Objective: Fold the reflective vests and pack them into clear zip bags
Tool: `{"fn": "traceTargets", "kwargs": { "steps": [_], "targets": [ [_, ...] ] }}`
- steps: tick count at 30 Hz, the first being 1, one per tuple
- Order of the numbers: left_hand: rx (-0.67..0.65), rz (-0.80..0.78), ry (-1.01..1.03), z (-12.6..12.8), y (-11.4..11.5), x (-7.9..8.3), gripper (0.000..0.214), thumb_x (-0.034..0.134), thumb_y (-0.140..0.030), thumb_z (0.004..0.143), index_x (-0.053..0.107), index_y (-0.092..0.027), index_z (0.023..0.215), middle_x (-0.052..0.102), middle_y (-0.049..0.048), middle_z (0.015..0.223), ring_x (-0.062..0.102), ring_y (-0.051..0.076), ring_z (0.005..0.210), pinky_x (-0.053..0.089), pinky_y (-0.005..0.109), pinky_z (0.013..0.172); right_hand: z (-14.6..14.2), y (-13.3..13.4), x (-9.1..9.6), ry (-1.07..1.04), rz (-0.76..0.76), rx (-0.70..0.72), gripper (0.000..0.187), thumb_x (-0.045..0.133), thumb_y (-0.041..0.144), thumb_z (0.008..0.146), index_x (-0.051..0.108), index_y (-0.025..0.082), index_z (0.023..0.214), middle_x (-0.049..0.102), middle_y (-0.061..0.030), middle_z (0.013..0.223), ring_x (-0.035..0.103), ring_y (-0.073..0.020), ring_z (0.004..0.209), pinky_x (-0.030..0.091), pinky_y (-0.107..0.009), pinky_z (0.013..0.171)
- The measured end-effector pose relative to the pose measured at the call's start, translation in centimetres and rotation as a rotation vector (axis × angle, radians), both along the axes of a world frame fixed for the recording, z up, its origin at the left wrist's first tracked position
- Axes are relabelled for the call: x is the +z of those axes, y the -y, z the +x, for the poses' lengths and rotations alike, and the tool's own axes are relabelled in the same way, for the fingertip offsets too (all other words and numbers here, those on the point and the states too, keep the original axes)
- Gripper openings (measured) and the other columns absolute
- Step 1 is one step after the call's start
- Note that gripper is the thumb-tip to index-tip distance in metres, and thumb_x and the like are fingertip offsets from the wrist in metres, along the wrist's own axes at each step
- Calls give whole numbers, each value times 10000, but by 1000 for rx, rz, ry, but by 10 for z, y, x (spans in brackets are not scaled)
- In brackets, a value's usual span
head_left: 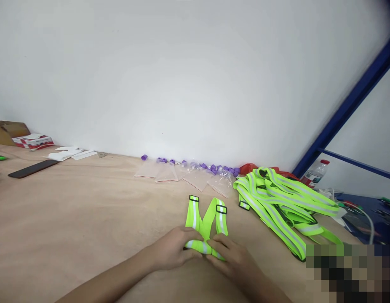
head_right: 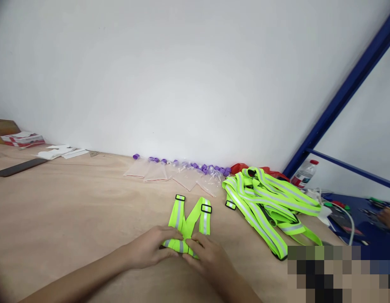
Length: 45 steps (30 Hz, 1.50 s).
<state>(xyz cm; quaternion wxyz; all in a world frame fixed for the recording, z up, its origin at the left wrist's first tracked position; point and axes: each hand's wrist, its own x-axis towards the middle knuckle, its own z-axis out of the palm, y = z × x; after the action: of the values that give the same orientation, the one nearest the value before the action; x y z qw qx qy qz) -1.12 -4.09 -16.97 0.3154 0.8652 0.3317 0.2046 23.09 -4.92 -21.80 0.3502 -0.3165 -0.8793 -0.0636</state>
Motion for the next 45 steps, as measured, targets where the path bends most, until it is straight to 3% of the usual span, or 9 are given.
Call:
{"fn": "traceTargets", "kwargs": {
  "steps": [5,12,15,18,24,27,35,38,45],
  "targets": [
    [100,-45,17,3,4,2,285,482,-335,1005,599,-229,1242,691,66,1192,648,233,1086,511,348,935,1,-13,12,28,-198,15,239,538,379,987,704,207,980,682,-46,824,664,-148,689,508,-234,596],
    [101,-69,96,-1,1,-17,435,345,-285,1046,401,-228,1474,551,94,1449,530,220,1307,433,395,1097,-1,-26,24,-27,-436,-20,363,525,491,985,728,203,898,665,-31,768,645,-166,699,496,-262,631],
    [109,-25,85,0,-7,-21,403,337,-303,1048,461,-214,1421,592,101,1384,539,232,1270,436,414,1088,-3,-32,27,-97,-521,2,388,519,523,980,727,202,913,678,-23,756,645,-170,700,507,-276,654],
    [107,41,92,2,-17,-22,362,320,-314,1051,534,-202,1320,625,104,1285,554,229,1199,451,404,1061,-5,-37,27,-149,-465,1,346,523,477,989,719,200,924,698,-42,808,656,-181,760,528,-292,704],
    [142,117,89,7,-30,-29,366,317,-342,1055,572,-193,1271,613,112,1297,546,228,1213,442,402,1083,-7,-37,18,-19,21,-68,223,511,263,1003,708,192,925,678,-77,861,625,-200,811,496,-322,731],
    [181,137,64,9,-33,-35,359,336,-305,1045,589,-192,1273,611,110,1323,546,234,1242,441,419,1095,-9,-33,14,69,116,-88,213,497,225,1002,703,172,992,682,-86,865,626,-200,809,497,-329,752],
    [206,279,107,9,-37,-34,211,408,-204,1008,612,-198,1061,663,85,1140,601,213,1068,491,375,955,-3,-31,7,109,-77,-67,266,555,277,969,669,163,1179,696,-127,1038,653,-245,988,560,-402,872],
    [184,345,32,7,-37,-32,216,409,-207,1016,618,-189,967,682,78,1014,602,216,986,481,372,911,3,-31,6,126,-149,-16,446,669,345,894,620,158,1296,682,-153,1183,623,-287,1143,540,-461,979],
    [104,406,-94,0,-34,-30,336,601,-454,947,651,-182,1136,695,120,1136,619,280,1077,480,444,972,7,-35,-2,150,-287,-31,578,703,304,866,547,195,1411,615,-146,1369,534,-292,1319,481,-482,1091]
  ]
}}
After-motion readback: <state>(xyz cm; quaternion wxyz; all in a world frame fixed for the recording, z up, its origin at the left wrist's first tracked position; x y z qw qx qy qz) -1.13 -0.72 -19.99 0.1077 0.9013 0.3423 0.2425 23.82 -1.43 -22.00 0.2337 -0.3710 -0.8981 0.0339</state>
